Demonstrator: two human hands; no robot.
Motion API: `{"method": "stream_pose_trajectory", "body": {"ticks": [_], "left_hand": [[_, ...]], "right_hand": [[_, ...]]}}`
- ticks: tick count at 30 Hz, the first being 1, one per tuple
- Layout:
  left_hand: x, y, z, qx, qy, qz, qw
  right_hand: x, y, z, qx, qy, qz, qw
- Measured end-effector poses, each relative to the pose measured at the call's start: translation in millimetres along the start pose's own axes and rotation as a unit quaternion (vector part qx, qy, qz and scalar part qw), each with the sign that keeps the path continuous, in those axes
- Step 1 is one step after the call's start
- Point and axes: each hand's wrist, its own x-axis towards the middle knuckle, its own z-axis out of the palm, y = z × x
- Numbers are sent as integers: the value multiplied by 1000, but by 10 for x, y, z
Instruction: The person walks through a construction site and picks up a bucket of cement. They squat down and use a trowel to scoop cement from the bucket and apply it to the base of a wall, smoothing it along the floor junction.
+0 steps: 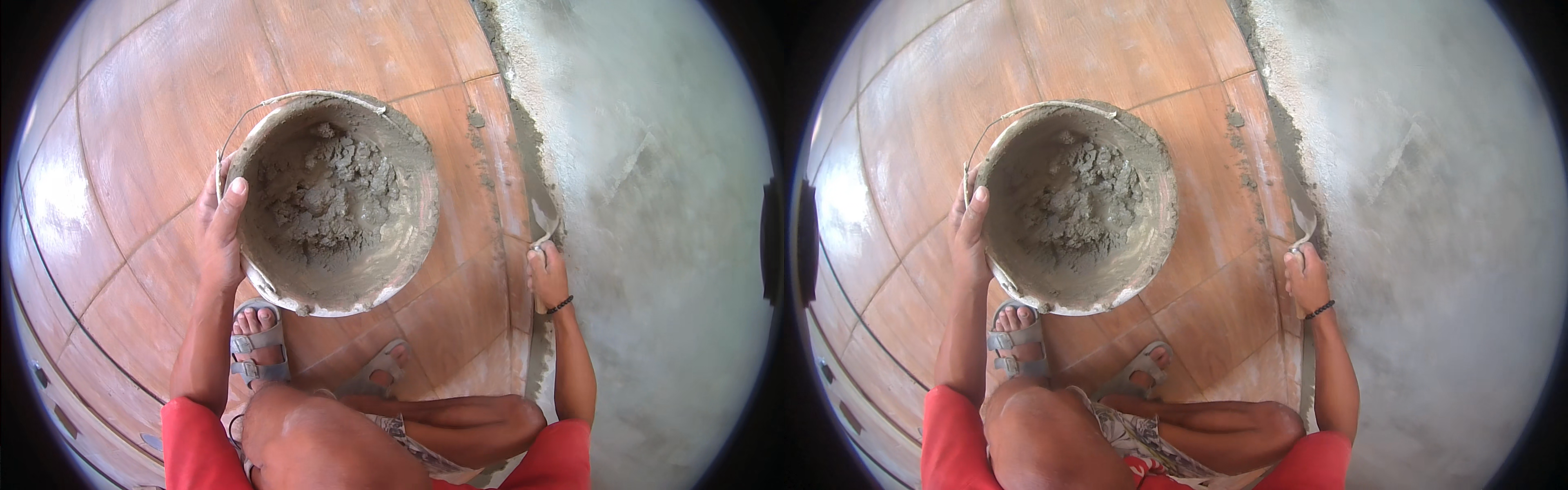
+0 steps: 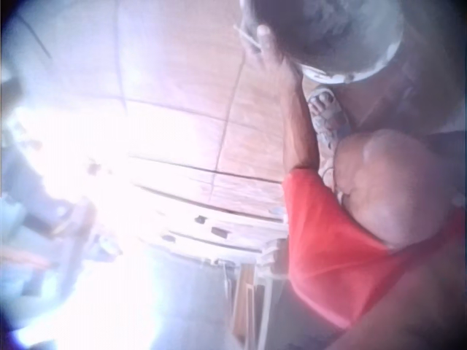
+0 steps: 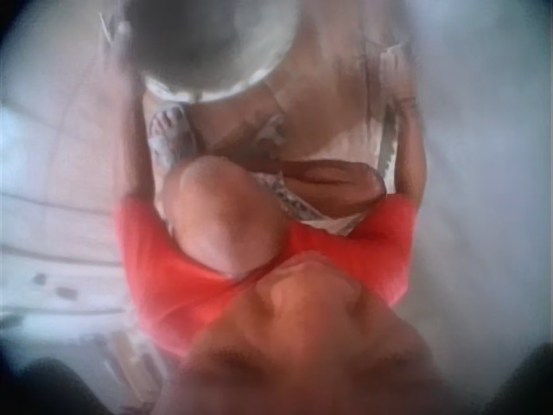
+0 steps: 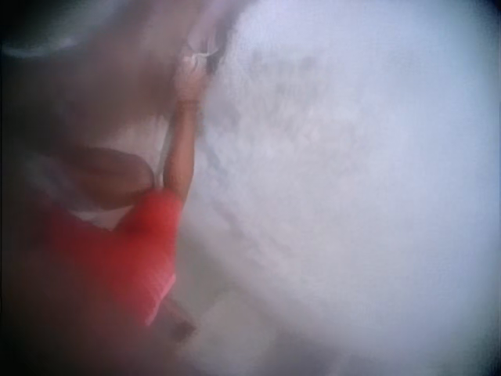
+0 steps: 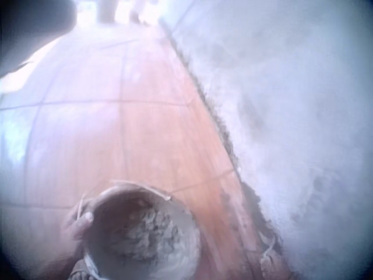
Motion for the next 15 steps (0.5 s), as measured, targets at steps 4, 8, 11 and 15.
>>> {"method": "stream_pose_trajectory", "body": {"ticks": [4,8,11,15], "left_hand": [[27,-15,60,-5,-25,-5,1000],[3,88,22,19,-42,9,999],[5,88,41,23,-42,4,999],[11,75,20,20,-41,3,999]], "right_hand": [[443,55,-95,-16,-8,46,999],[404,-458,-262,44,14,83,996],[275,-399,-269,57,57,46,996],[35,-44,-84,-5,85,-19,996]]}}
